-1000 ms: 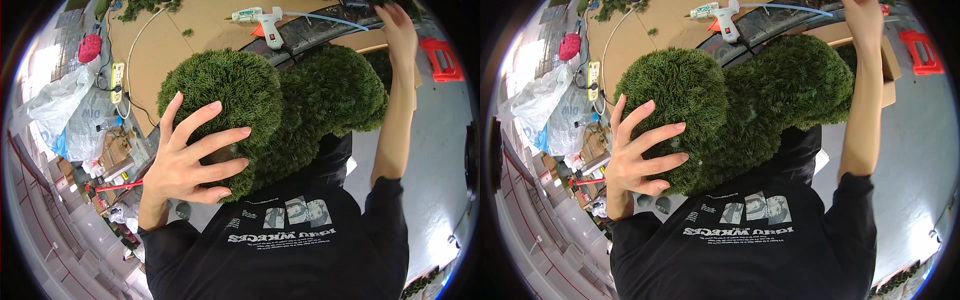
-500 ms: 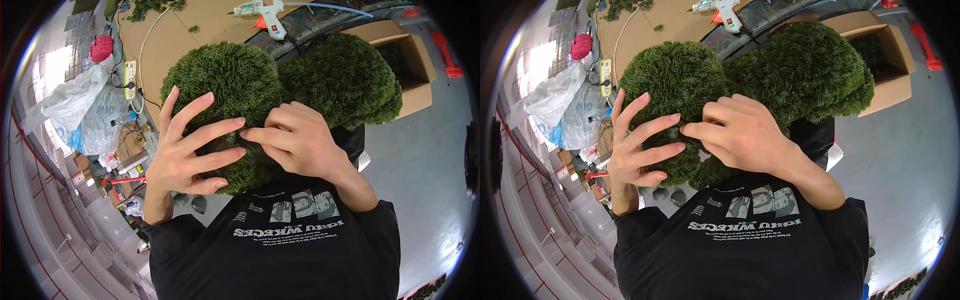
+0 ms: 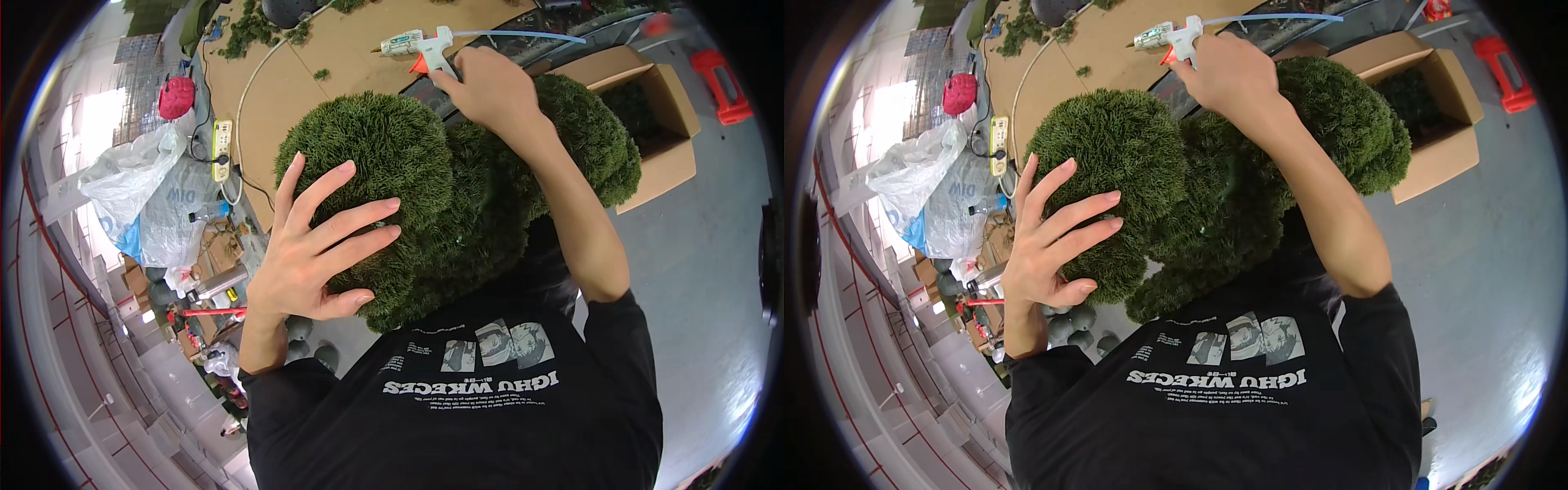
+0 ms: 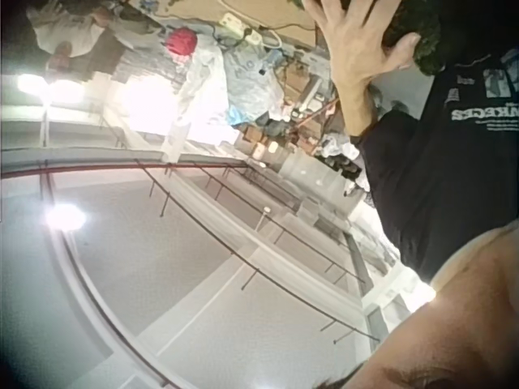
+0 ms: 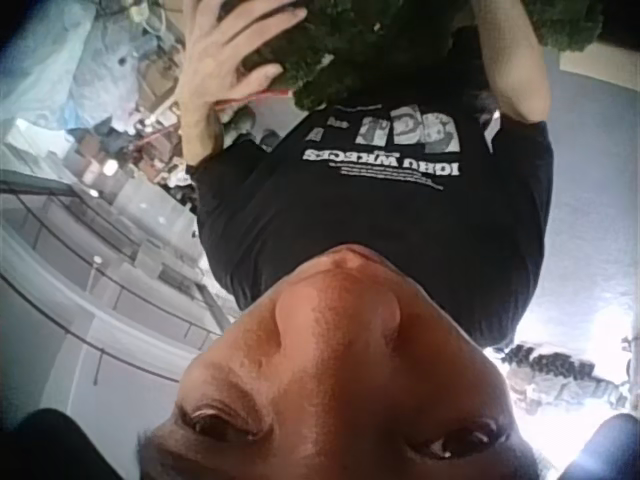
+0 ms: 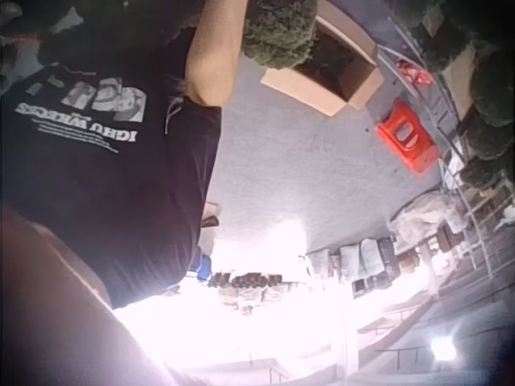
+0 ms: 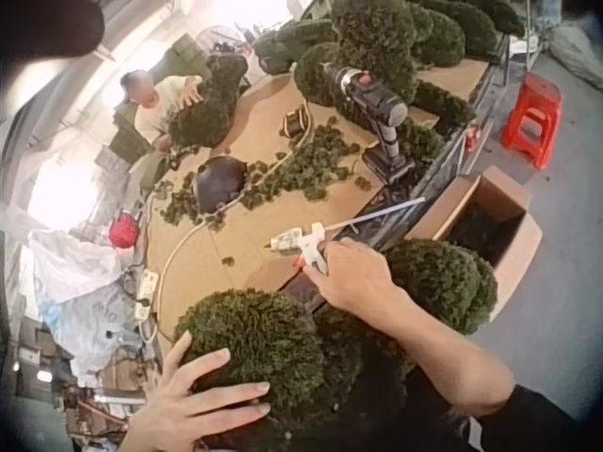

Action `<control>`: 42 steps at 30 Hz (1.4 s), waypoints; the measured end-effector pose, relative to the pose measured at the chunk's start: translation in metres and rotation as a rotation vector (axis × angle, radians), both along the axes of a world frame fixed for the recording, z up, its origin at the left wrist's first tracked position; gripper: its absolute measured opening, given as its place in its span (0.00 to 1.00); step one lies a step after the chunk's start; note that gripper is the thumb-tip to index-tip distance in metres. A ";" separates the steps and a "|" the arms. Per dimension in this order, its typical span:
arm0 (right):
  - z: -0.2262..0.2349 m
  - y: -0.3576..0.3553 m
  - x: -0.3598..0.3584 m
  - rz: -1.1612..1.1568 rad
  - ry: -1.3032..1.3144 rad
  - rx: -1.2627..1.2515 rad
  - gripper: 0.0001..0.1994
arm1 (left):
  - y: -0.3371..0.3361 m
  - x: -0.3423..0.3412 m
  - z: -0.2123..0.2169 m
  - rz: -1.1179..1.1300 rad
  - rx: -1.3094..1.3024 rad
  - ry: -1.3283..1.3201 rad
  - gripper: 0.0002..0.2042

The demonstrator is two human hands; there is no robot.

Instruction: Assembling and securing moss pieces onto a dog-shaped frame using a glue gun and a power drill.

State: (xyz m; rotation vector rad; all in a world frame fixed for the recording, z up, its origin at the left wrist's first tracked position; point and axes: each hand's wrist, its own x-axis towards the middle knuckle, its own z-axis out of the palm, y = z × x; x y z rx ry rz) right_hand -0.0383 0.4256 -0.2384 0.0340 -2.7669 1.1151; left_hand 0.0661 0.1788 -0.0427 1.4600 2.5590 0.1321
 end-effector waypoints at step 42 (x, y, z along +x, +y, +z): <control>0.006 0.076 0.090 0.603 0.080 -1.185 0.19 | -0.008 0.001 -0.007 -0.003 0.118 0.004 0.22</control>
